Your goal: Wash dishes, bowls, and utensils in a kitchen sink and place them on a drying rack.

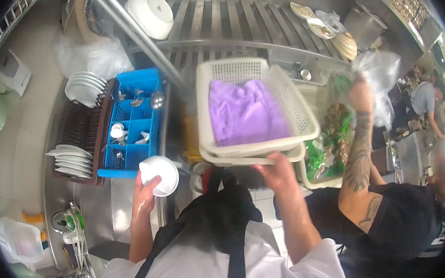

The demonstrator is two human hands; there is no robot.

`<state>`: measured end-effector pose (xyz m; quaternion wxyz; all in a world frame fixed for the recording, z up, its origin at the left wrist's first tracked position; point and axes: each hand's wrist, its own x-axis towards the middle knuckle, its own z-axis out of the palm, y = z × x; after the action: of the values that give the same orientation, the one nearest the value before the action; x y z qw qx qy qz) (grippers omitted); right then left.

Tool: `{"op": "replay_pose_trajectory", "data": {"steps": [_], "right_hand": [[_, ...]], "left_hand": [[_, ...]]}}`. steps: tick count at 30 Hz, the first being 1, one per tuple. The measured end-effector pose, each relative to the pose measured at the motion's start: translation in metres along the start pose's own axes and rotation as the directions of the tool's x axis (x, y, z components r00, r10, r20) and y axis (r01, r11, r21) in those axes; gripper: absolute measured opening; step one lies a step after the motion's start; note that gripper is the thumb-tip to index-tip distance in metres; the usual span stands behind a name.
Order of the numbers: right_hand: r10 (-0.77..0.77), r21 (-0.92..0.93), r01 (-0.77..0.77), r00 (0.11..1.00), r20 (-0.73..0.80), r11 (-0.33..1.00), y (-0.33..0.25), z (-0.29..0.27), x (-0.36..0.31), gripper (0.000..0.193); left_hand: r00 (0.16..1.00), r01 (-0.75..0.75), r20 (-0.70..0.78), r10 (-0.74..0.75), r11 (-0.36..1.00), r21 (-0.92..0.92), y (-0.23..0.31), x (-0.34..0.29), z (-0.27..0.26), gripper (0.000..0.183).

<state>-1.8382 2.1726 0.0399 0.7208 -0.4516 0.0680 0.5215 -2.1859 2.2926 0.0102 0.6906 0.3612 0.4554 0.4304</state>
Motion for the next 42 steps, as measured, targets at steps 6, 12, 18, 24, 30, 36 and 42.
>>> {"op": "replay_pose_trajectory", "data": {"steps": [6,12,18,24,30,36,42], "right_hand": [[-0.118,-0.056,0.112,0.986,-0.117,0.992,0.035,0.017,0.099,0.034],[0.005,0.002,-0.005,1.0,-0.021,1.0,0.011,0.021,0.242,0.033],[0.065,-0.205,-0.055,0.997,0.044,0.977,0.014,0.064,0.393,0.018],[-0.114,-0.194,0.176,0.948,0.296,0.965,0.051,0.146,0.544,0.035],[0.6,-0.319,-0.524,0.768,0.224,0.789,0.111,0.154,0.502,0.045],[0.271,-0.662,-0.111,0.952,0.143,0.741,0.065,0.097,0.502,0.042],[0.312,-0.796,-0.093,0.942,0.125,0.599,0.127,0.25,0.501,0.078]], "left_hand": [[0.998,-0.035,-0.048,0.04,0.993,0.112,0.004,-0.004,0.002,0.049],[0.985,0.028,-0.172,0.015,0.968,0.25,0.013,-0.007,0.033,0.051],[0.919,0.051,-0.391,0.053,0.967,0.25,-0.005,-0.026,0.062,0.052],[0.898,0.141,-0.439,-0.03,0.965,0.222,-0.006,-0.011,0.091,0.05],[0.905,0.186,-0.418,-0.078,0.957,0.224,-0.015,0.022,0.106,0.05],[0.939,0.243,-0.316,-0.135,0.91,0.336,-0.014,0.057,0.115,0.051],[0.895,0.385,-0.388,-0.22,0.819,0.426,-0.03,0.053,0.109,0.05]]}}
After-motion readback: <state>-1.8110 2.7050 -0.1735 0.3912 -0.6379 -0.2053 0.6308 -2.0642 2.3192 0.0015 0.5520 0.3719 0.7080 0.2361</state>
